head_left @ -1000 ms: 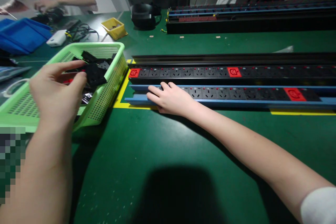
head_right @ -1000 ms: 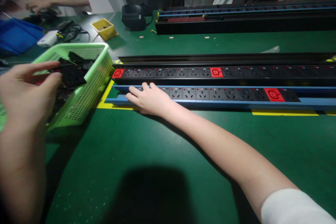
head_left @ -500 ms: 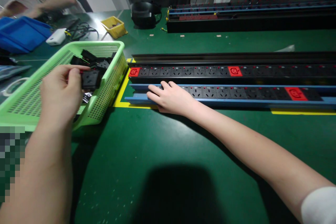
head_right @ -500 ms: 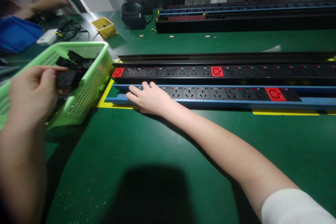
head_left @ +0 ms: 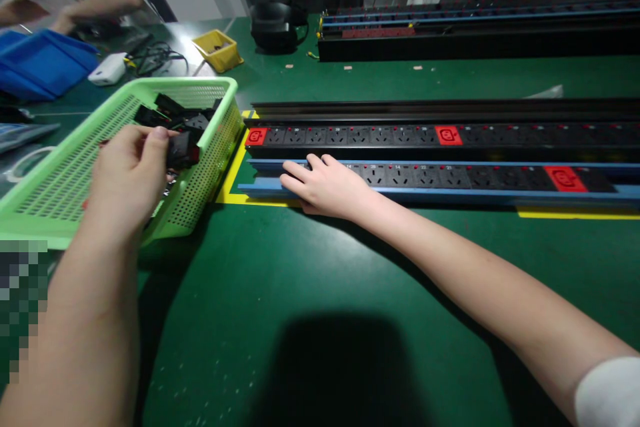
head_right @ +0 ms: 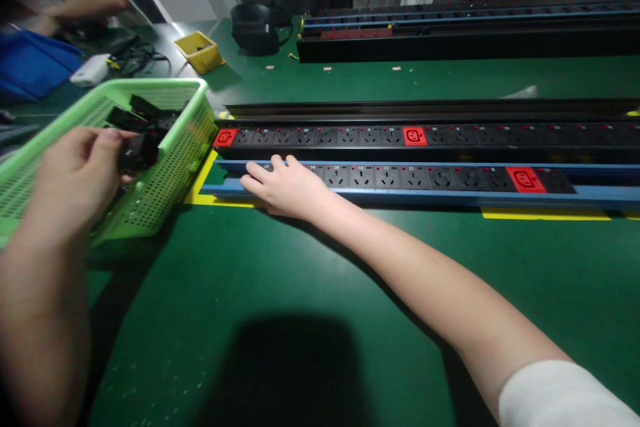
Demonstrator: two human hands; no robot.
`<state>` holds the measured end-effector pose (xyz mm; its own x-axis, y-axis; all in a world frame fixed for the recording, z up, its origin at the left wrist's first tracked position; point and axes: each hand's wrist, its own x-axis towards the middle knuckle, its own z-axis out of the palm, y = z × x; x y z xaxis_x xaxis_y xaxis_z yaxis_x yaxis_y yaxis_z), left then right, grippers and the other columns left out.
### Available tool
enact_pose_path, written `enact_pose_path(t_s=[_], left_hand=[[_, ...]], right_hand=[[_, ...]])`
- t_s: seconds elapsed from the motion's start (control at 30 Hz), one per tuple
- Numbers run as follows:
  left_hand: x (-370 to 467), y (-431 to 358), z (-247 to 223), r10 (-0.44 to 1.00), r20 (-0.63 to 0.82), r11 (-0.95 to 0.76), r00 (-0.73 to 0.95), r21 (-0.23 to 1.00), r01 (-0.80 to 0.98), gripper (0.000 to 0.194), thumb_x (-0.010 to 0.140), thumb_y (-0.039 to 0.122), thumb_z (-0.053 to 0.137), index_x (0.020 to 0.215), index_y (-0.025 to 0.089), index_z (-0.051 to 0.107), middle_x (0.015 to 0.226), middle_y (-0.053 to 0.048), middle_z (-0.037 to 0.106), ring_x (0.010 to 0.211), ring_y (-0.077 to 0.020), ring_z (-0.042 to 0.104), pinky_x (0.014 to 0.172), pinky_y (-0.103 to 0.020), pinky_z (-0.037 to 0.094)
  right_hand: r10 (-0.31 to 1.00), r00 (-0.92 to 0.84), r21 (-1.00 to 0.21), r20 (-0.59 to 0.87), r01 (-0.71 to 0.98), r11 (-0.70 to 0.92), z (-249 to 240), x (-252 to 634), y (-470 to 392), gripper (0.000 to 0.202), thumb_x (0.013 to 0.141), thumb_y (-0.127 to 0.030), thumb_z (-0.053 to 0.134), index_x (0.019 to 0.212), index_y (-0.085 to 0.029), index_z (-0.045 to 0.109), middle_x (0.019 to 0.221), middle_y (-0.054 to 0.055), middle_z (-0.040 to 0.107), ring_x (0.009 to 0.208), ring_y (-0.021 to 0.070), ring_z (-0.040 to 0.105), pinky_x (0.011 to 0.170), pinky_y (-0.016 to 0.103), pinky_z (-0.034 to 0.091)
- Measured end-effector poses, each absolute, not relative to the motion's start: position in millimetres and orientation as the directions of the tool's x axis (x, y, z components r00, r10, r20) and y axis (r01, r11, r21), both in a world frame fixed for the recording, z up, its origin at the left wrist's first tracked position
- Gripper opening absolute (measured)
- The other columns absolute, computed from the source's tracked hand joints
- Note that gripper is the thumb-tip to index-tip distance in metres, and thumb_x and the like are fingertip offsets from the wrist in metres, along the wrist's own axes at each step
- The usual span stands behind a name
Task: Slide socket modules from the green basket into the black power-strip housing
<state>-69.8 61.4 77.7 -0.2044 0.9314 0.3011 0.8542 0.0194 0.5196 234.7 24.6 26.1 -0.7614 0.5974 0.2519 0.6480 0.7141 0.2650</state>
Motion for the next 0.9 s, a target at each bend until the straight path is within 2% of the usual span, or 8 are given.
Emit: enact_pose_path(t_s=[0.3, 0.47, 0.6, 0.7, 0.77, 0.83, 0.87, 0.9], left_hand=[[-62.4, 56.1, 79.3, 0.929, 0.310, 0.008, -0.199, 0.522, 0.853, 0.048, 0.086, 0.057, 0.067, 0.115, 0.019, 0.068, 0.100, -0.006, 0.072, 0.078, -0.0186, 0.062, 0.069, -0.028, 0.046], [-58.0, 50.6, 80.0, 0.913, 0.395, -0.070, -0.104, 0.404, 0.912, 0.055, 0.079, 0.063, 0.072, 0.116, 0.023, 0.069, 0.096, -0.005, 0.069, 0.078, -0.0212, 0.060, 0.075, -0.031, 0.045], [-49.0, 42.3, 84.8, 0.890, 0.455, -0.165, 0.020, 0.281, 0.946, 0.051, 0.083, 0.061, 0.066, 0.115, 0.022, 0.069, 0.088, -0.004, 0.066, 0.076, -0.0216, 0.060, 0.072, -0.030, 0.041], [-37.0, 32.4, 88.4, 0.843, 0.531, -0.251, 0.089, 0.241, 0.937, 0.041, 0.090, 0.056, 0.056, 0.101, 0.020, 0.074, 0.075, -0.003, 0.061, 0.068, -0.0199, 0.054, 0.068, -0.030, 0.035], [-25.7, 26.4, 85.7, 0.850, 0.522, -0.333, 0.072, 0.426, 0.841, 0.039, 0.092, 0.051, 0.051, 0.087, 0.020, 0.075, 0.067, -0.004, 0.060, 0.061, -0.0189, 0.050, 0.063, -0.031, 0.031], [-12.7, 23.4, 76.5, 0.902, 0.430, -0.367, 0.033, 0.726, 0.582, 0.042, 0.092, 0.047, 0.047, 0.078, 0.020, 0.075, 0.064, -0.005, 0.063, 0.059, -0.0196, 0.052, 0.059, -0.032, 0.032], [-6.5, 23.3, 69.7, 0.929, 0.367, -0.346, 0.036, 0.833, 0.431, 0.043, 0.092, 0.046, 0.045, 0.075, 0.020, 0.075, 0.066, -0.007, 0.066, 0.059, -0.0206, 0.055, 0.059, -0.034, 0.034], [-1.1, 24.3, 61.9, 0.940, 0.339, -0.335, 0.046, 0.883, 0.330, 0.044, 0.091, 0.045, 0.044, 0.073, 0.019, 0.075, 0.068, -0.008, 0.068, 0.062, -0.0215, 0.058, 0.060, -0.035, 0.037]], right_hand=[[0.594, -0.766, 0.258, 0.246, 0.643, 0.721, 27.0, 235.2, 24.4, 0.041, 0.096, -0.027, 0.058, 0.134, -0.016, 0.048, 0.145, 0.016, 0.056, 0.105, 0.0309, 0.061, 0.077, 0.038, 0.043], [0.597, -0.765, 0.260, 0.244, 0.644, 0.719, 28.2, 235.5, 24.1, 0.041, 0.096, -0.028, 0.059, 0.134, -0.017, 0.049, 0.144, 0.015, 0.057, 0.105, 0.0313, 0.061, 0.078, 0.039, 0.045], [0.593, -0.766, 0.257, 0.248, 0.642, 0.722, 28.3, 235.4, 24.0, 0.041, 0.096, -0.030, 0.059, 0.133, -0.017, 0.049, 0.144, 0.016, 0.056, 0.105, 0.0308, 0.061, 0.078, 0.039, 0.045], [0.590, -0.766, 0.257, 0.254, 0.642, 0.722, 27.5, 235.3, 24.2, 0.039, 0.096, -0.028, 0.057, 0.133, -0.016, 0.050, 0.144, 0.015, 0.057, 0.104, 0.0306, 0.061, 0.078, 0.039, 0.045], [0.588, -0.765, 0.261, 0.261, 0.643, 0.720, 26.7, 235.2, 24.3, 0.038, 0.096, -0.027, 0.056, 0.132, -0.017, 0.050, 0.144, 0.015, 0.057, 0.104, 0.0308, 0.061, 0.078, 0.039, 0.045], [0.589, -0.762, 0.262, 0.268, 0.646, 0.717, 26.2, 235.1, 24.3, 0.037, 0.096, -0.026, 0.055, 0.132, -0.017, 0.050, 0.143, 0.014, 0.058, 0.104, 0.0311, 0.061, 0.077, 0.039, 0.045], [0.590, -0.761, 0.261, 0.271, 0.648, 0.716, 26.2, 235.0, 24.2, 0.037, 0.096, -0.026, 0.055, 0.132, -0.017, 0.050, 0.143, 0.014, 0.058, 0.103, 0.0310, 0.060, 0.077, 0.039, 0.044], [0.591, -0.760, 0.259, 0.272, 0.649, 0.715, 26.2, 235.0, 24.1, 0.036, 0.097, -0.026, 0.054, 0.132, -0.017, 0.050, 0.142, 0.014, 0.058, 0.103, 0.0309, 0.060, 0.077, 0.039, 0.044]])
